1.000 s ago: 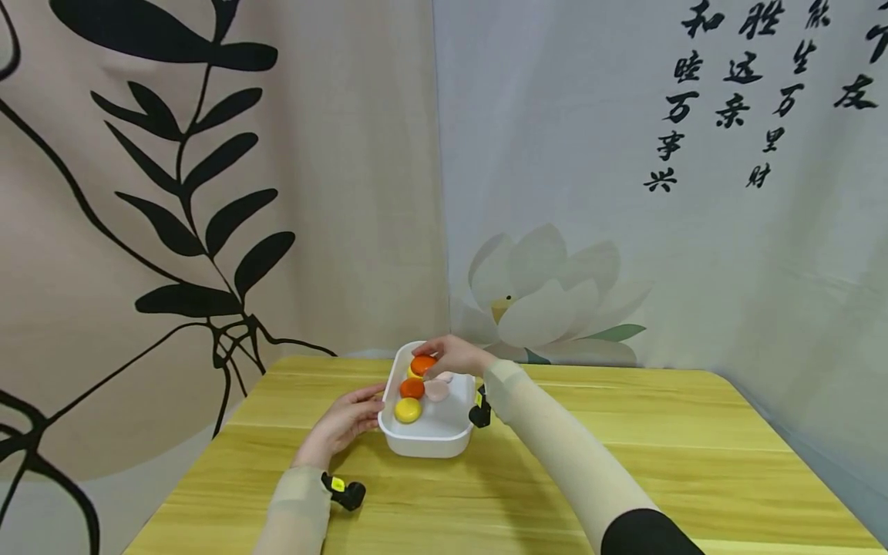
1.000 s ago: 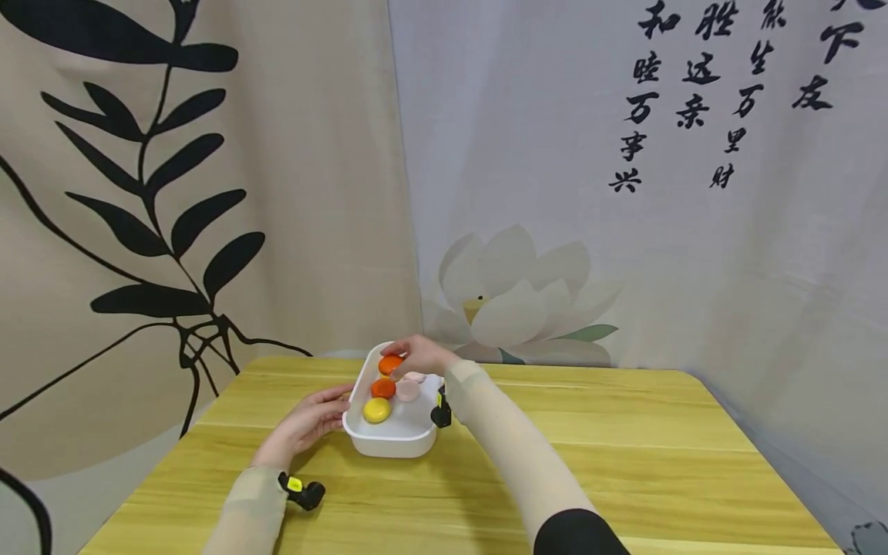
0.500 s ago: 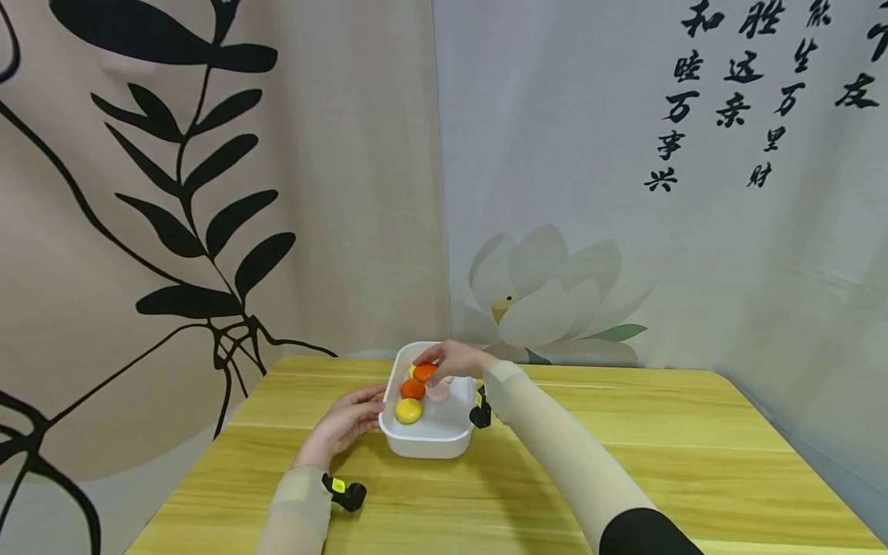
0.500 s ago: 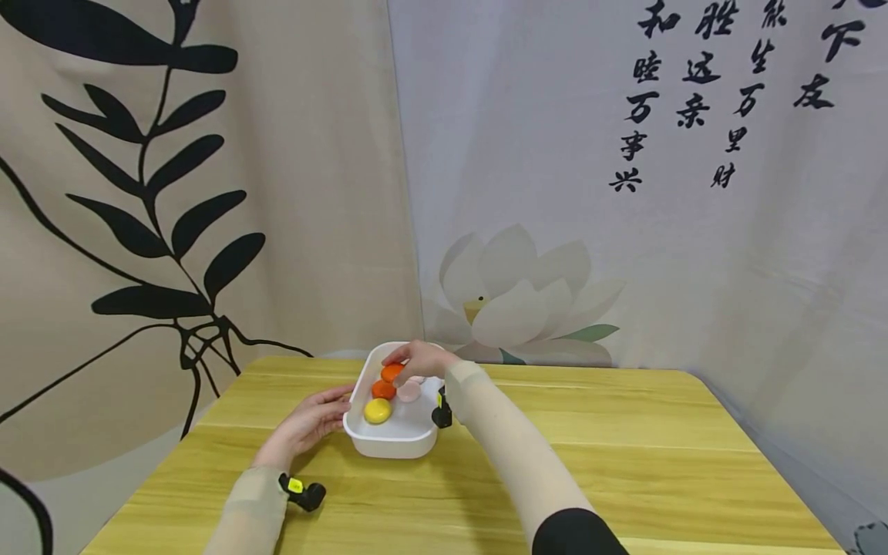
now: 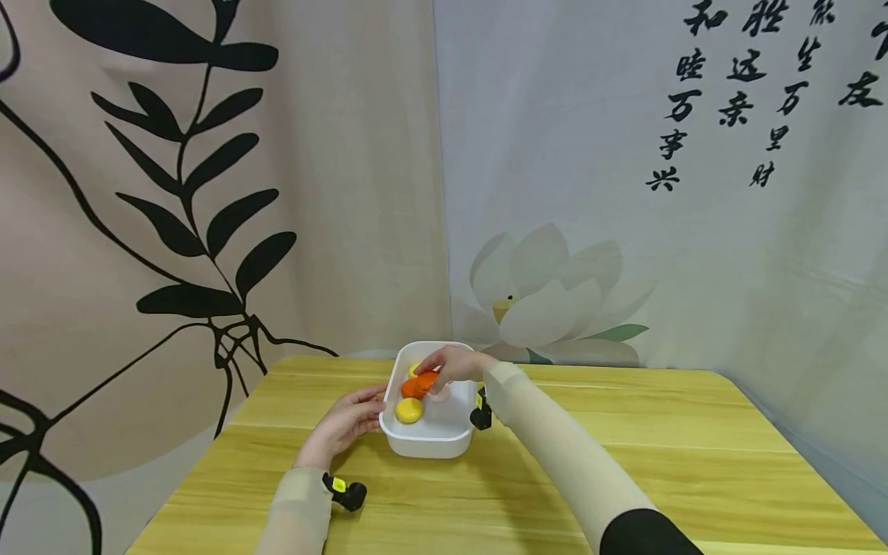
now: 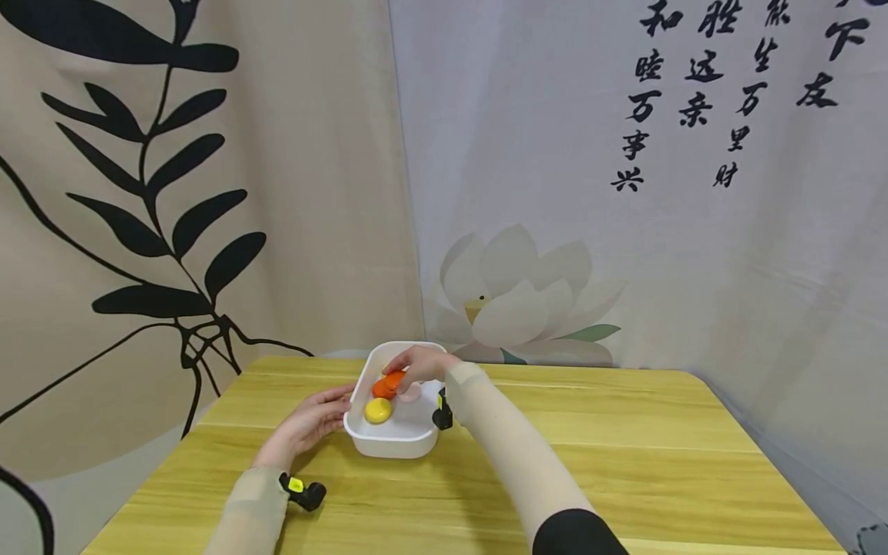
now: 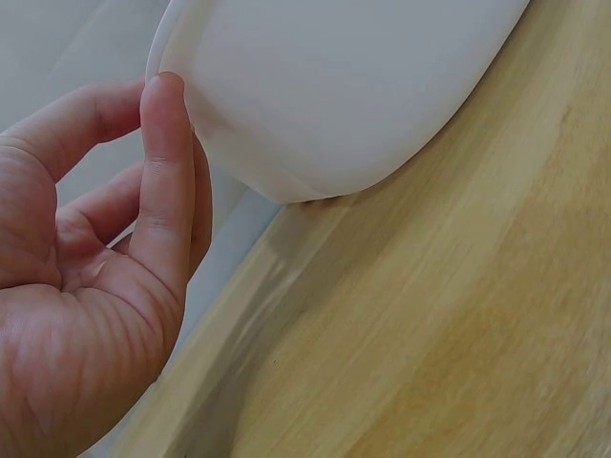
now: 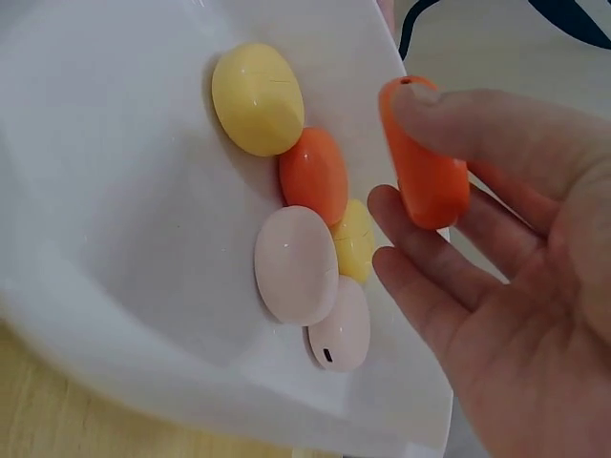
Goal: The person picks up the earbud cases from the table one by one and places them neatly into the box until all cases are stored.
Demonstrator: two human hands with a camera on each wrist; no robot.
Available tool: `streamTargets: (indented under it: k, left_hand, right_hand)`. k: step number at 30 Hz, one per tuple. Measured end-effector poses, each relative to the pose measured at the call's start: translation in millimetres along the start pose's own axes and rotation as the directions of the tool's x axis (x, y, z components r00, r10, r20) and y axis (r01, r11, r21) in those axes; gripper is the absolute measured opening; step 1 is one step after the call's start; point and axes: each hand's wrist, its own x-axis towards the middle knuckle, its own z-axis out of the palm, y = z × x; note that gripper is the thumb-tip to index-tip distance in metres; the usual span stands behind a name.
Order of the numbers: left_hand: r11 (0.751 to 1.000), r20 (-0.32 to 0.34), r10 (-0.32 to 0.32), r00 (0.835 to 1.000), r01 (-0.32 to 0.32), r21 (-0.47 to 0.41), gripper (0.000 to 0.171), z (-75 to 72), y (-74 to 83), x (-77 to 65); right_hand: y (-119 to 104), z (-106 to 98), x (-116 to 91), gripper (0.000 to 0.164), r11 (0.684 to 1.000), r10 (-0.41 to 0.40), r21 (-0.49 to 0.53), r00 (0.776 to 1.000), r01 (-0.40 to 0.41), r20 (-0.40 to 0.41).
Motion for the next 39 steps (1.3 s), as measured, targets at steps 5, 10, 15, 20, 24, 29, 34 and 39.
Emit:
streamTargets:
  k: [5, 10, 15, 20, 24, 29, 34, 39]
  left_hand:
    - [1.0, -0.019, -0.007, 1.0, 0.007, 0.002, 0.054, 1.5, -0.1, 0.7]
    - [1.0, -0.027, -0.015, 1.0, 0.016, 0.005, 0.053, 2.5, -1.0, 1.7]
    - [1.0, -0.019, -0.017, 1.0, 0.017, 0.003, 0.054, 3.3, -1.1, 2.0]
    - [1.0, -0.015, -0.014, 1.0, 0.014, 0.005, 0.054, 3.9, -0.4, 2.0]
    - [1.0, -0.033, -0.022, 0.999, 0.022, 0.002, 0.054, 4.8, 0.2, 3.1]
    - [1.0, -0.04, -0.017, 0.999, 0.017, -0.002, 0.054, 4.5, 0.1, 3.7]
    - [1.0, -0.03, -0.02, 0.999, 0.02, 0.001, 0.054, 3.8, -1.7, 3.5]
    - [1.0, -0.037, -0.023, 0.999, 0.023, 0.001, 0.055, 2.4, -1.7, 2.3]
  right_hand:
    - [1, 2, -1, 0.042, 1.0, 0.023, -0.01, 1.0, -0.023, 0.019]
    - [2, 5, -2, 0.042, 0.998, 0.041, 0.035, 0.997, -0.043, 0.064]
    - [3, 5, -3, 0.042, 0.999, 0.026, 0.035, 0.997, -0.029, 0.071]
    - [7, 5, -1, 0.043, 0.999, 0.008, 0.042, 0.997, -0.012, 0.083]
    - [9, 4, -2, 0.042, 0.999, 0.001, 0.05, 0.997, -0.005, 0.071]
    - [9, 2, -4, 0.04, 0.999, 0.003, 0.043, 0.998, -0.006, 0.063]
    - [9, 2, -5, 0.04, 0.999, 0.005, 0.053, 0.998, -0.009, 0.069]
    - [10, 1, -7, 0.041, 0.999, 0.004, 0.053, 0.999, -0.006, 0.045]
